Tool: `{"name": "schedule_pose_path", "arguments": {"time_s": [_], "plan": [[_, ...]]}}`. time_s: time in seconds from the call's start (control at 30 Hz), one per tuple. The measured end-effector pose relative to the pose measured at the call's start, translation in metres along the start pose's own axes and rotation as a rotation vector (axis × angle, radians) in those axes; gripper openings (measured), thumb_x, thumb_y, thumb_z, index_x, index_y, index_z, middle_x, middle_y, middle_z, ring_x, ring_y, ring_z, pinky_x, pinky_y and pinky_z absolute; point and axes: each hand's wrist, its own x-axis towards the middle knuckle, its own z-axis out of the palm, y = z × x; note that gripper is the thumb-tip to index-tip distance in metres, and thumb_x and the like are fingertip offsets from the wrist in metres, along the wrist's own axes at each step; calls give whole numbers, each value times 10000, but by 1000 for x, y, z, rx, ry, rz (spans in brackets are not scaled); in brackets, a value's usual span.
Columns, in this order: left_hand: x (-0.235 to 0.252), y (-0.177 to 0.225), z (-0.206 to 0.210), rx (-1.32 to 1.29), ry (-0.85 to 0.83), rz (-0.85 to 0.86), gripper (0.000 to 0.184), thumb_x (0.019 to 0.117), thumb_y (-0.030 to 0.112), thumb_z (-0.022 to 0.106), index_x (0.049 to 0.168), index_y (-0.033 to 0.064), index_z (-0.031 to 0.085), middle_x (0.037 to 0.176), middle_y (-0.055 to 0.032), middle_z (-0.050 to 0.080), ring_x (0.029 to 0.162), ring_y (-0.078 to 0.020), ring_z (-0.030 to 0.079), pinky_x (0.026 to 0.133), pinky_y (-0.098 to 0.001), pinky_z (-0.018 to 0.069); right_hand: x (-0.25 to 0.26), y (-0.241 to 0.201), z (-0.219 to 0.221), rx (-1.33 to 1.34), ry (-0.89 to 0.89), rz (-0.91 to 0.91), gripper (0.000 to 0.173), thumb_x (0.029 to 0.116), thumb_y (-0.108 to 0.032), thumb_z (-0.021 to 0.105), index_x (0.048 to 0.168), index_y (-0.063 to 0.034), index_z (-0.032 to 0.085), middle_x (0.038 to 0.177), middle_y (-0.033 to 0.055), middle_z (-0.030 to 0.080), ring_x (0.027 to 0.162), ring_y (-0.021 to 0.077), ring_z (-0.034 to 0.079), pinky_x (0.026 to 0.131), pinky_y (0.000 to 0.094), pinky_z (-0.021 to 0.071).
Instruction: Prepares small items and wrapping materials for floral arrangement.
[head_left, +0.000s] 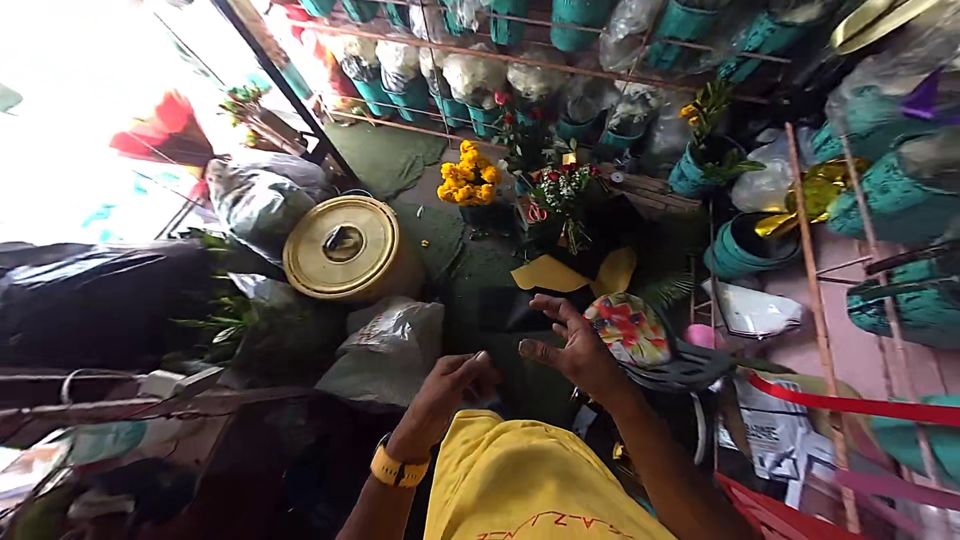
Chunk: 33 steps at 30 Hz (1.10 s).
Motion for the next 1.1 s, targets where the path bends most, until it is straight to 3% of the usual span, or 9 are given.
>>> {"name": "schedule_pose_path", "arguments": {"time_s": [0.07,0.13,0.3,0.47,0.67,0.73,0.8,0.97,1.1], "plan": [[34,7,-1,-173,-182,-209,640,1075,555,337,1070,34,710,918,-86,721,764,-168,676,681,-335,581,16,-5,2,-84,-32,-30,753,766,-471,874,1376,-126,599,1482,55,535,1417,201,453,1141,467,450],[69,16,-4,-308,-294,-299,592,1059,569,367,1010,73,686,868,-64,704,718,-156,658,636,-320,562,29,-11,6,-172,-52,-58,768,758,-496,873,1380,-137,603,1498,56,523,1428,193,438,1156,443,433],[130,61,-18,-398,-304,-201,200,1031,165,566,927,45,687,819,-54,682,671,-126,633,605,-289,560,54,-21,10,-268,1,-50,874,739,-540,869,1447,-141,547,1548,78,459,1457,211,395,1184,448,394],[163,90,-23,-223,-310,-36,111,957,127,693,930,19,690,814,-70,678,693,-132,634,652,-298,561,67,-15,13,-262,151,60,1134,693,-558,897,1603,-202,322,1642,90,320,1436,245,428,1124,442,461],[158,108,-6,26,-282,314,112,938,83,716,978,-21,714,945,-106,717,864,-165,676,817,-348,579,82,-3,-6,-171,182,217,1094,723,-510,892,1597,-166,329,1608,116,384,1351,263,530,1040,445,529],[149,107,4,237,-211,421,109,914,135,742,978,49,761,1014,-75,675,949,-165,652,848,-338,582,84,1,-17,-111,183,222,1075,728,-602,846,1573,-139,369,1585,109,420,1345,256,536,1023,447,534],[137,106,15,410,-129,478,95,910,186,749,978,139,796,972,-7,648,949,-124,601,846,-304,520,85,3,-26,-8,190,230,1025,747,-575,840,1546,-104,403,1546,118,470,1305,248,572,984,429,558],[120,86,33,343,-138,550,131,948,91,702,1052,53,773,948,-49,692,839,-141,661,748,-289,593,85,6,-46,303,190,238,870,804,-357,868,1505,-82,432,1450,138,553,1207,245,645,943,394,598],[118,73,48,254,-109,587,326,1022,316,623,1099,29,760,993,-75,707,876,-165,681,790,-325,604,82,7,-63,324,162,210,848,793,-321,878,1487,-83,451,1434,126,568,1213,234,640,947,380,594]]}}
